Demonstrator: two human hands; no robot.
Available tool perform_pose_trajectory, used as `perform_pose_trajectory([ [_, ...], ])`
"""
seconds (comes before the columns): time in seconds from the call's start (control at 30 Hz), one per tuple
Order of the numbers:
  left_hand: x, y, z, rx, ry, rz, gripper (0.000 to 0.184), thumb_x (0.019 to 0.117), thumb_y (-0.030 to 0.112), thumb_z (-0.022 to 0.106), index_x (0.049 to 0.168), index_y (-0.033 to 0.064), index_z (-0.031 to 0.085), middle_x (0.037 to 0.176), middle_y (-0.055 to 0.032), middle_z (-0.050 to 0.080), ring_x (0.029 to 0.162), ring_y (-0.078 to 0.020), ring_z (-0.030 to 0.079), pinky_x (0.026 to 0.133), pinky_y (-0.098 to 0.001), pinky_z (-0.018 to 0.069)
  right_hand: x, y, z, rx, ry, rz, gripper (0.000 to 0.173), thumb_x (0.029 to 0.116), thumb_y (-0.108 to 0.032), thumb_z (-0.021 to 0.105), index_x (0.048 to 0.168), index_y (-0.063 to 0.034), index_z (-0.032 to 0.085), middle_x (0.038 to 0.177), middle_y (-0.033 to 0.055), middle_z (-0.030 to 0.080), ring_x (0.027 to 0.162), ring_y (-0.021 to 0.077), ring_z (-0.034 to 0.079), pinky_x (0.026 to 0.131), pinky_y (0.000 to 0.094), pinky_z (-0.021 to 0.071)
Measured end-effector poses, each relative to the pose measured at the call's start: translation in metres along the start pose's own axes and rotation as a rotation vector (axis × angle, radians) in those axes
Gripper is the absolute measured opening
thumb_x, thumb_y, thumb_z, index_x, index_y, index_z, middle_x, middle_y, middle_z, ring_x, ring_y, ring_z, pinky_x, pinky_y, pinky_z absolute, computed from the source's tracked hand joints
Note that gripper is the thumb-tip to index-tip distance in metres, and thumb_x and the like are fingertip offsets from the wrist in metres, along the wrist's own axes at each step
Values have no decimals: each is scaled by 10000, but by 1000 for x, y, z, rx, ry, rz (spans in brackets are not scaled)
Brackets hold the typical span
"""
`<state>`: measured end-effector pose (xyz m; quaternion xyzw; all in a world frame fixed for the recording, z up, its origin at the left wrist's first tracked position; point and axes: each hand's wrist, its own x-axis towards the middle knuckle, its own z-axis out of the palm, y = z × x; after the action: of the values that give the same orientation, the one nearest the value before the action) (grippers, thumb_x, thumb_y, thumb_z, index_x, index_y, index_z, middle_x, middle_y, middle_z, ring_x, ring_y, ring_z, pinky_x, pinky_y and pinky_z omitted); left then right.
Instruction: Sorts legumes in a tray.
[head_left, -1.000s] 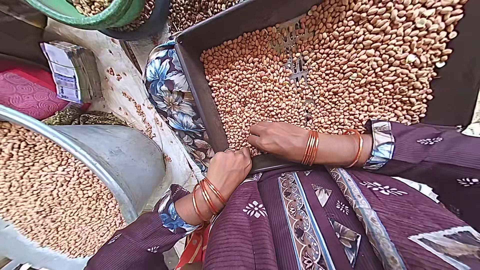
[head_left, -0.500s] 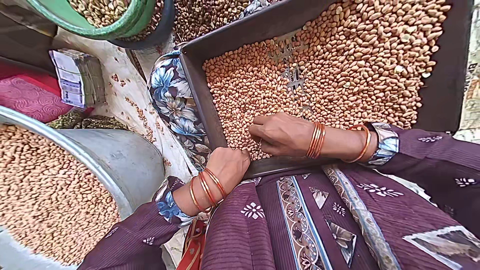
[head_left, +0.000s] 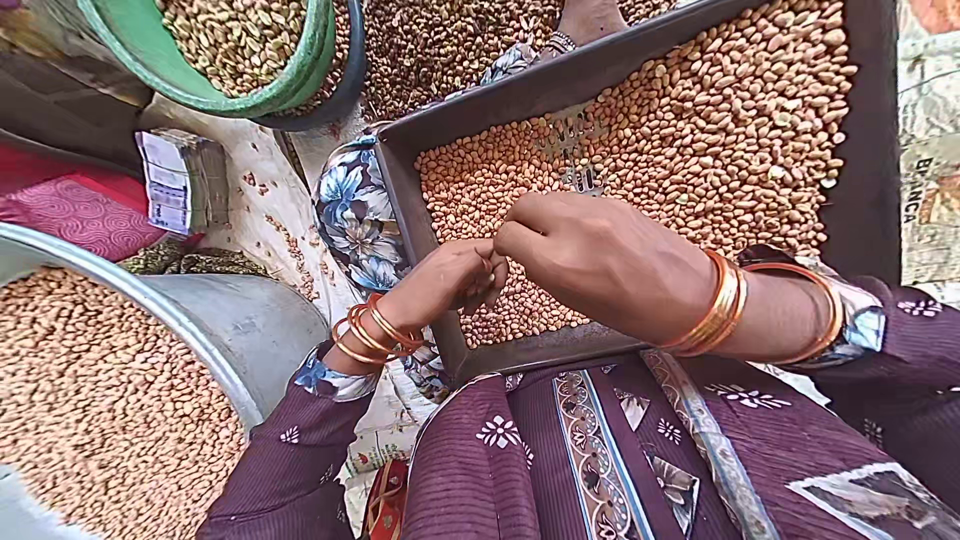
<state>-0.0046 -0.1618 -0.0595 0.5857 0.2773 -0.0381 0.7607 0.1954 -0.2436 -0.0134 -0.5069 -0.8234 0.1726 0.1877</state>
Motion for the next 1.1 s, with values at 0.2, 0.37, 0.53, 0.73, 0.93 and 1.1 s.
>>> perform_pose_trajectory([
  [0.2,24,10,-22,-557,38,-161,397,1080,268,333,820,215,628,707,81,607,542,33,492,478,-123,396,13,23,-7,14,3,-82,186,1033,-91,520,1082,-35,691,1106,167,671,922,310,678,715,384,574],
  [0.37,12,65,-94,-409,392,132,363,1109,261,297,889,216,583,736,119,564,511,62,421,459,-75,342,-14,68,-22,14,-32,51,189,999,-141,562,1065,-41,708,1068,154,691,899,303,707,728,440,590],
  [0.53,22,126,-162,-336,1010,314,222,1090,221,397,1087,163,612,1045,-4,708,994,-142,686,900,-356,557,-20,118,-34,74,-8,235,174,984,-128,617,1097,-45,722,992,146,701,860,292,699,783,501,568],
  [0.73,74,101,-158,927,1062,434,538,962,471,615,1291,47,651,1433,-241,533,1423,-374,406,1193,-517,269,-2,144,-22,-55,45,310,172,1009,-120,602,1108,-71,734,1051,172,717,937,382,710,786,585,551],
  [0.93,117,51,-42,1263,525,455,165,981,254,654,1064,193,782,1417,-60,619,1493,-376,344,1152,-688,187,17,138,19,-232,-81,226,145,984,-27,582,1015,-27,723,944,178,717,839,382,721,629,531,547],
  [1.1,137,20,-39,1605,696,564,153,997,173,607,1015,204,756,1254,-27,703,1312,-301,567,1103,-613,315,19,137,24,-297,-98,267,132,982,11,558,990,0,690,899,190,679,755,383,695,558,499,518],
])
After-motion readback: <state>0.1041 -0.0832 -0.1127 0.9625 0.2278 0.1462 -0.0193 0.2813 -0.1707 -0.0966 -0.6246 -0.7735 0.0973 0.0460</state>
